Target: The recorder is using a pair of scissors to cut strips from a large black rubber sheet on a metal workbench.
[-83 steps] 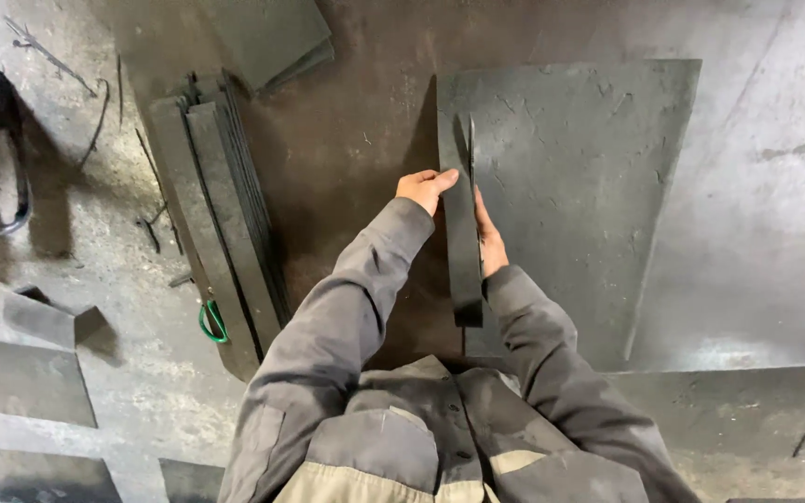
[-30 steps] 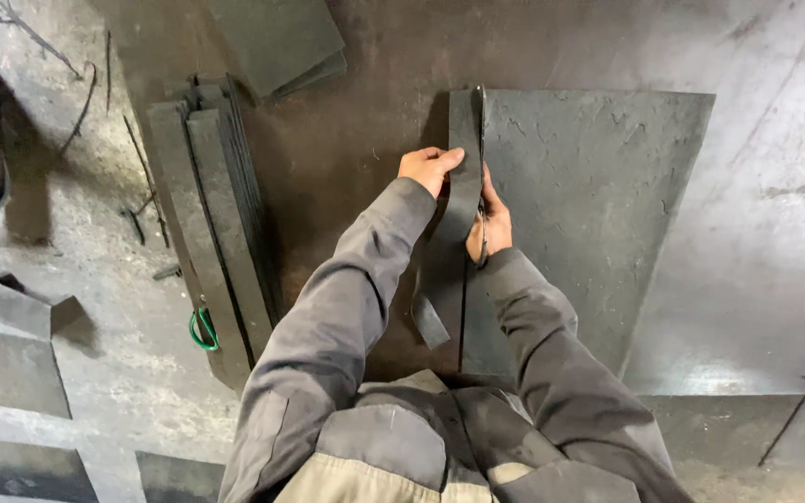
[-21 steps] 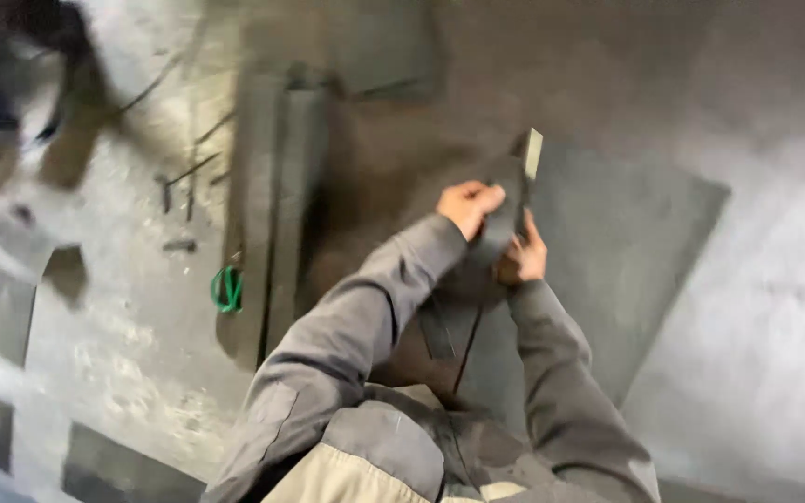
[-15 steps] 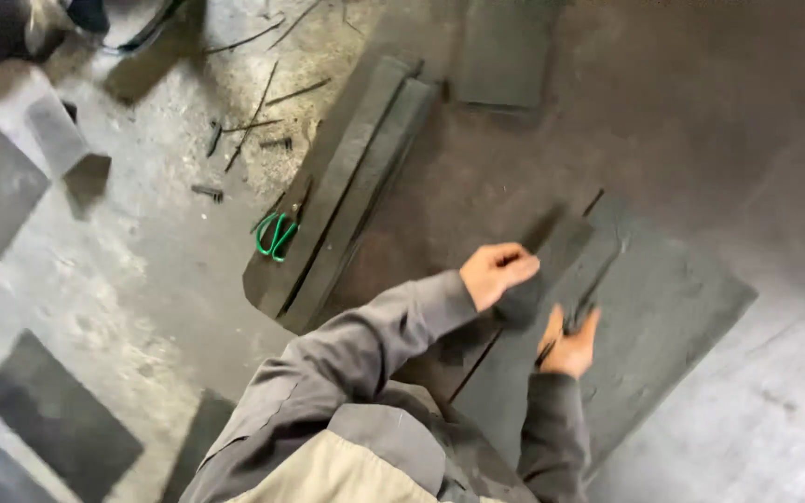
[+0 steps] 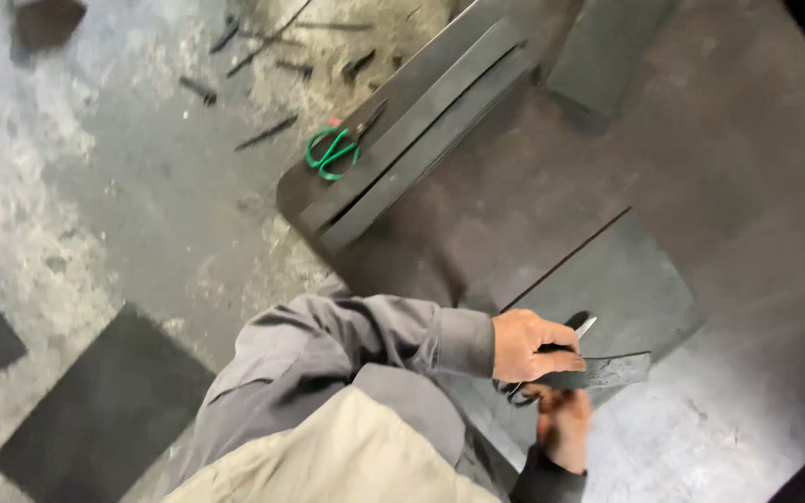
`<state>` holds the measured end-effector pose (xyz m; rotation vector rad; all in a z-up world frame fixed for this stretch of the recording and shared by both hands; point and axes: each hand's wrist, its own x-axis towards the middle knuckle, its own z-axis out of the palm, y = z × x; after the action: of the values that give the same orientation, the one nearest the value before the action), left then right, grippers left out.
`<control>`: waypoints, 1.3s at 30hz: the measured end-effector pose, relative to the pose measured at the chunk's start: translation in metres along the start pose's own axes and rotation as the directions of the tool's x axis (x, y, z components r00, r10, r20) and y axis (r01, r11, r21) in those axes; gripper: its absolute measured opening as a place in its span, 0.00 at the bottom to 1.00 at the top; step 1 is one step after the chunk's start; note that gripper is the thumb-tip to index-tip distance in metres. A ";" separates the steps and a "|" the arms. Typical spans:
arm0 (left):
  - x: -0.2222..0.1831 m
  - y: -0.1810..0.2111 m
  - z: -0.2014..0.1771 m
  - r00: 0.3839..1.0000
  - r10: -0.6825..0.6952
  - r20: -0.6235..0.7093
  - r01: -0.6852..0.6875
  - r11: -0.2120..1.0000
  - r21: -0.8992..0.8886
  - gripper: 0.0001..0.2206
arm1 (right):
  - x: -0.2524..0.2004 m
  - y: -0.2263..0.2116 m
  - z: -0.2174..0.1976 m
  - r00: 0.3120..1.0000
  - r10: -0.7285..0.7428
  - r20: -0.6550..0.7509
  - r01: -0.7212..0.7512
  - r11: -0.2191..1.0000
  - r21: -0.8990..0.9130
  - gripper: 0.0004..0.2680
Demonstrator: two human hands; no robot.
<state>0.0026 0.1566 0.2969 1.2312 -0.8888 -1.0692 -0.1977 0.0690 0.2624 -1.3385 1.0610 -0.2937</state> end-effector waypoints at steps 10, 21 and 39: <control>-0.081 0.001 -0.089 0.979 0.052 0.199 -0.035 0.996 -0.087 0.14 | -0.055 -0.133 0.096 0.813 -0.581 -0.053 0.580 0.814 -0.027 0.07; -0.189 -0.171 -0.200 0.974 -0.211 -0.079 0.214 0.976 0.045 0.12 | 0.105 -0.150 0.124 0.717 -0.695 -0.057 0.697 0.717 0.018 0.05; -0.176 -0.209 -0.230 0.503 -0.413 -0.759 0.653 0.757 0.022 0.15 | 0.311 -0.081 0.255 0.889 -0.440 0.126 0.445 0.896 -0.009 0.09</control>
<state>0.1414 0.3877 0.0631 2.1035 -0.0001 -0.7847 0.1916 -0.0121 0.1602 -1.6073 0.6511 -0.5264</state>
